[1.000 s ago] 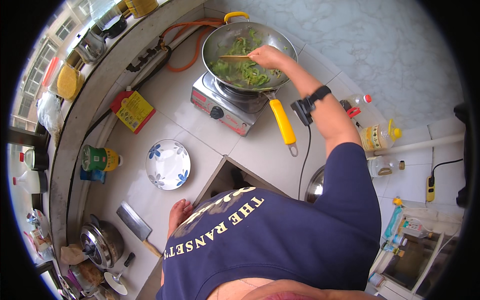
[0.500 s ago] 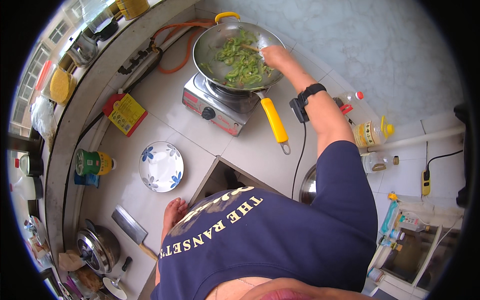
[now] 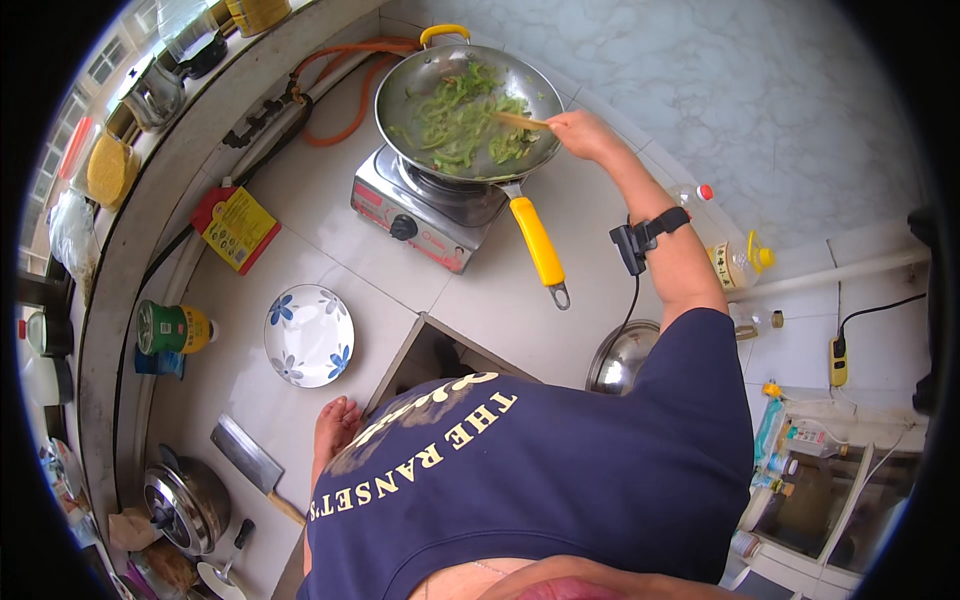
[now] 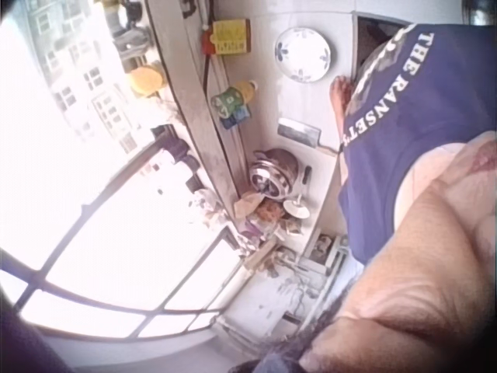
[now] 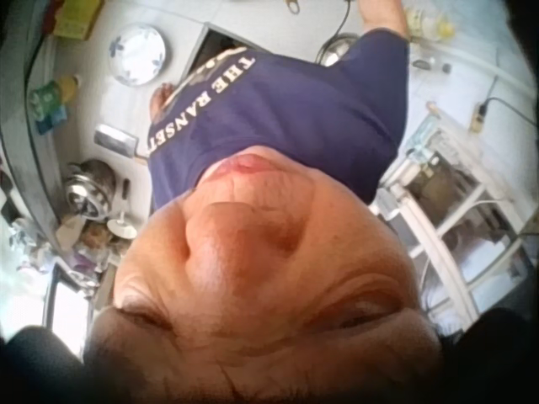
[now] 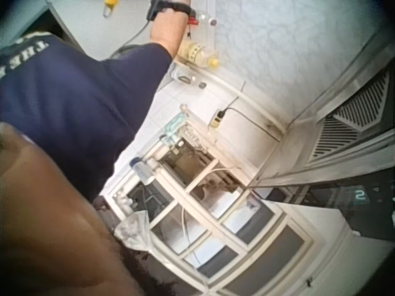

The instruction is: The person stir-fries green vegetables in a wok on a portable gas stove, adds seasoning from a yellow packet and a small sachet, then transfers the cooked vegetables to a plate. The person then washes a knife in a bowl of water.

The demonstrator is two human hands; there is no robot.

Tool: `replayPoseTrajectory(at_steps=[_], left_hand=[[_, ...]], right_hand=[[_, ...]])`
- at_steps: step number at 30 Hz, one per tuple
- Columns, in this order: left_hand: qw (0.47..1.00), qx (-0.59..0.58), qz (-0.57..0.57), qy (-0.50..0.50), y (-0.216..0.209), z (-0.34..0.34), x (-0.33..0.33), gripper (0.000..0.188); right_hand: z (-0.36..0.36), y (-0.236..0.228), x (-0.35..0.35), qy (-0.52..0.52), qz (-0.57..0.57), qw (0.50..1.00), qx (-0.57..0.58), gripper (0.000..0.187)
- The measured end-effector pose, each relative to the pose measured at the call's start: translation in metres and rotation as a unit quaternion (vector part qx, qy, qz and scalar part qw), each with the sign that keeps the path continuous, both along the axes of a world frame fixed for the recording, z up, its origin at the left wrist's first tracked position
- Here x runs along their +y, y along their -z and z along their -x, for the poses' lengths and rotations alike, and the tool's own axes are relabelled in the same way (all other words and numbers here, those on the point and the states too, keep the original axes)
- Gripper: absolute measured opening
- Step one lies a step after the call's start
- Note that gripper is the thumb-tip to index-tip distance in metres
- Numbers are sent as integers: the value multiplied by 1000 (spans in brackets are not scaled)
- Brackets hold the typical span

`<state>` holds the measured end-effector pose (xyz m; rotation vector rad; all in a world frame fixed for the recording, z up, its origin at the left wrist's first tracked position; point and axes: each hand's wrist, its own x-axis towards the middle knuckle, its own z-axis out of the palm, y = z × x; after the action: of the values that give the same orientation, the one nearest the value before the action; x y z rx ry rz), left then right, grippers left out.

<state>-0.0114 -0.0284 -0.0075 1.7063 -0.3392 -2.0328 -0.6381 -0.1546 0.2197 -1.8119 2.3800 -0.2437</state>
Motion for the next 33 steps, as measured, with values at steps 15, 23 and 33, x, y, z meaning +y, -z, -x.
replayPoseTrajectory(at_steps=[15, 23, 33], left_hand=[[1000, -7, 2, -6, 0, 2, 3, 25], [1000, -14, -1, -18, -5, 3, 5, 23], [1000, 3, -5, -28, 1, -5, 17, 23]], right_hand=[[-19, -46, 24, -76, -123, 987, 70, 25], [-26, 13, -61, -52, 42, 997, 32, 26], [-50, 20, -103, -117, -8, 992, 54, 30]])
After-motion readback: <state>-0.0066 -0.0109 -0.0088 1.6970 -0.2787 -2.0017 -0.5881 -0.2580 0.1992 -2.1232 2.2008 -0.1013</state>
